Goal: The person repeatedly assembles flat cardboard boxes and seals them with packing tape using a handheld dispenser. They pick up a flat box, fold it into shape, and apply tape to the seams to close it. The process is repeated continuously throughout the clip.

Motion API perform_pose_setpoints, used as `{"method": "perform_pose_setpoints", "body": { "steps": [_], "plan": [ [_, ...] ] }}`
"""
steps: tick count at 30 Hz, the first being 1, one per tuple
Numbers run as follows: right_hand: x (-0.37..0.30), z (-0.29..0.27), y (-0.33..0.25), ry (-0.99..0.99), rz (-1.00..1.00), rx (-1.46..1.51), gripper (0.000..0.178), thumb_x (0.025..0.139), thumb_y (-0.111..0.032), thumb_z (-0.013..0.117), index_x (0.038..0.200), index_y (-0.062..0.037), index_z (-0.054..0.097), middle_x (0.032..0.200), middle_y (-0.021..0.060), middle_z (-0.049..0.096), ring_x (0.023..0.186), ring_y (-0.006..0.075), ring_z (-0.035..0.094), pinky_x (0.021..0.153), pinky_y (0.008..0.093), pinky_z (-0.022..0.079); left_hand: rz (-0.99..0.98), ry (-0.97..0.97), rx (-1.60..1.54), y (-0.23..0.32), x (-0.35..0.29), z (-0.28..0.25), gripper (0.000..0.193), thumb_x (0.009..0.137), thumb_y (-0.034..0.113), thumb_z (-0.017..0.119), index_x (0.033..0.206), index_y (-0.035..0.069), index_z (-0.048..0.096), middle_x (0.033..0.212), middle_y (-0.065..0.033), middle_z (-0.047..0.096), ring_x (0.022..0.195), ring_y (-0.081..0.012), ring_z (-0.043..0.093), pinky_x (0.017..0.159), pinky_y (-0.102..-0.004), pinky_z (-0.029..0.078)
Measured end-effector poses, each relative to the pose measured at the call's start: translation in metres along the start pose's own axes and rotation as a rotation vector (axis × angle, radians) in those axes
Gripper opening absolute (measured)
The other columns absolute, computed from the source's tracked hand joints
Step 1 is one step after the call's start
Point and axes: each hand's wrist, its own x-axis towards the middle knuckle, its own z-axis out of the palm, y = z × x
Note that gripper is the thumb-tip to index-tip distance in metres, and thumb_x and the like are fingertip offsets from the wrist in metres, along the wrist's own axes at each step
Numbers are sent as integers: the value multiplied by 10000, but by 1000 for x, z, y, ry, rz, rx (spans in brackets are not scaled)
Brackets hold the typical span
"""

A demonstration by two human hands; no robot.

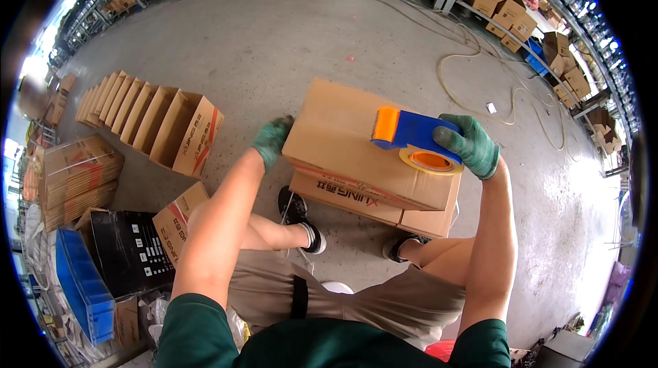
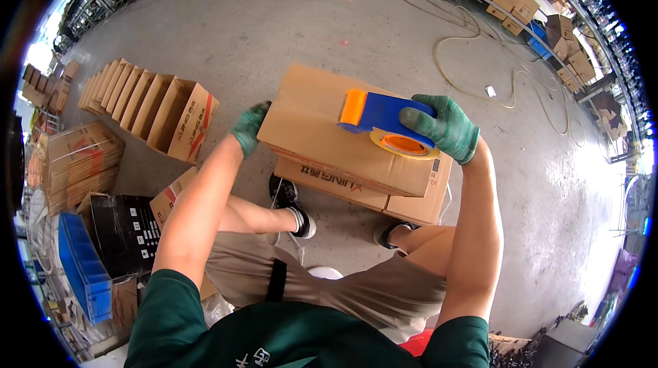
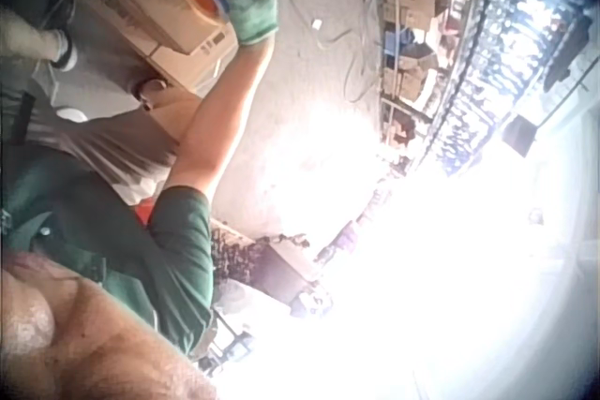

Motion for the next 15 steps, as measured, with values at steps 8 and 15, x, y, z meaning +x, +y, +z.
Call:
{"method": "perform_pose_setpoints", "body": {
  "steps": [8, 15],
  "plan": [
    [-1, -6, 12, 1, -20, -50, 585, 870, -531, 716, 1031, 31, 723, 822, 59, 654, 775, 133, 583, 724, 294, 504, 814, 35, 796, 33, -20, 34, 555, 1029, 337, 570, 1510, 124, 396, 1548, -133, 412, 1382, -280, 425, 1118, -392, 410],
    [-10, -18, -4, -59, 7, -117, 607, 877, -541, 700, 1033, 46, 706, 841, 64, 663, 778, 135, 580, 717, 314, 504, 902, -311, 1711, 69, -86, 82, 861, 898, 549, 642, 1581, 165, 287, 1620, -84, 325, 1514, -352, 227, 1239, -503, 207]
  ]
}}
